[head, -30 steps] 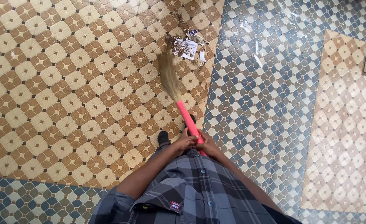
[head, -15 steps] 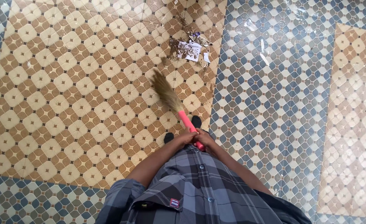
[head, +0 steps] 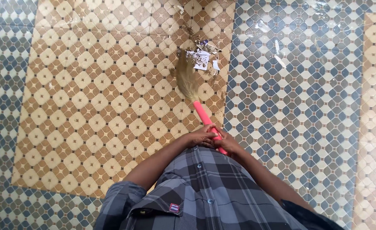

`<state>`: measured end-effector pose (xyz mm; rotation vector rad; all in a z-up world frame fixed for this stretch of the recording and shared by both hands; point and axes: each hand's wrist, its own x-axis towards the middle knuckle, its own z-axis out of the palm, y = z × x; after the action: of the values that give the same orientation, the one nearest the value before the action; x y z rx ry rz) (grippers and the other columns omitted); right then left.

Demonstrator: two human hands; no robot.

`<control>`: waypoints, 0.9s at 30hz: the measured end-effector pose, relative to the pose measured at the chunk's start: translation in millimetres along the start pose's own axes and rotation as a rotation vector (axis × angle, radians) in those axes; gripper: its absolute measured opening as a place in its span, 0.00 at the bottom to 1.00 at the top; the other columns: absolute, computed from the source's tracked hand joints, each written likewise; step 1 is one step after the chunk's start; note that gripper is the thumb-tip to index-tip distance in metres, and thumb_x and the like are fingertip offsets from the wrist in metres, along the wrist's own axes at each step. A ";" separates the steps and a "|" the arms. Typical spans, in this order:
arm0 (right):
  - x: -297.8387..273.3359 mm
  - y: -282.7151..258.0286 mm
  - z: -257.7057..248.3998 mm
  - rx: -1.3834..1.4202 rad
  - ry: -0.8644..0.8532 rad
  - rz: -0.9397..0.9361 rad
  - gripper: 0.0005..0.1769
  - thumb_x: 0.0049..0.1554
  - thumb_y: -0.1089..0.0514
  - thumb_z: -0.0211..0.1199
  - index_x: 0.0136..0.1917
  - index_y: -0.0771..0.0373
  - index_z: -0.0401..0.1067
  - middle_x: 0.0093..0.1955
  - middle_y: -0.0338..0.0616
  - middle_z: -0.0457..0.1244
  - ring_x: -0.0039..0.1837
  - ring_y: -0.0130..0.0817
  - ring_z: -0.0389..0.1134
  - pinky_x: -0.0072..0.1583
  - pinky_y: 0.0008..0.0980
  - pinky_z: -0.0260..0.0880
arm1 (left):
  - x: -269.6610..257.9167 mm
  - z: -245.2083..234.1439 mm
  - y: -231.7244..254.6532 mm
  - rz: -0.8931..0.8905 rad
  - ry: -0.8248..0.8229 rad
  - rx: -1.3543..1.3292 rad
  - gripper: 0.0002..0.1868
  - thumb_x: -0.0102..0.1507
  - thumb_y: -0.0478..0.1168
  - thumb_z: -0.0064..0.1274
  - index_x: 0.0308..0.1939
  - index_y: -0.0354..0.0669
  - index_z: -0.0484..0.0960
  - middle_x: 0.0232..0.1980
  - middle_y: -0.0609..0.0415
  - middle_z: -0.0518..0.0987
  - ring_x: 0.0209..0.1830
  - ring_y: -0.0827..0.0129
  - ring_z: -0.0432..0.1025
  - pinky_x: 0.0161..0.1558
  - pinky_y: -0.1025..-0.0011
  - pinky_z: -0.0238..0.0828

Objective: The person sweeps pieces of paper and debris on a tiled floor using a broom, moving the pile across the room.

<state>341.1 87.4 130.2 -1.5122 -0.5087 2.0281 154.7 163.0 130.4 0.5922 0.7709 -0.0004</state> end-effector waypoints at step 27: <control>93.1 -127.6 -48.5 -0.138 -0.082 0.032 0.47 0.53 0.73 0.61 0.82 0.52 0.55 0.48 0.56 0.67 0.34 0.29 0.68 0.34 0.24 0.71 | 101.1 -37.7 80.3 0.061 0.337 -0.083 0.36 0.67 0.53 0.51 0.76 0.59 0.53 0.58 0.52 0.71 0.45 0.69 0.73 0.44 0.70 0.81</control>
<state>393.8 243.8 122.8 -1.5297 -0.6741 2.1243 220.3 270.5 83.3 0.5426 1.0743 0.1908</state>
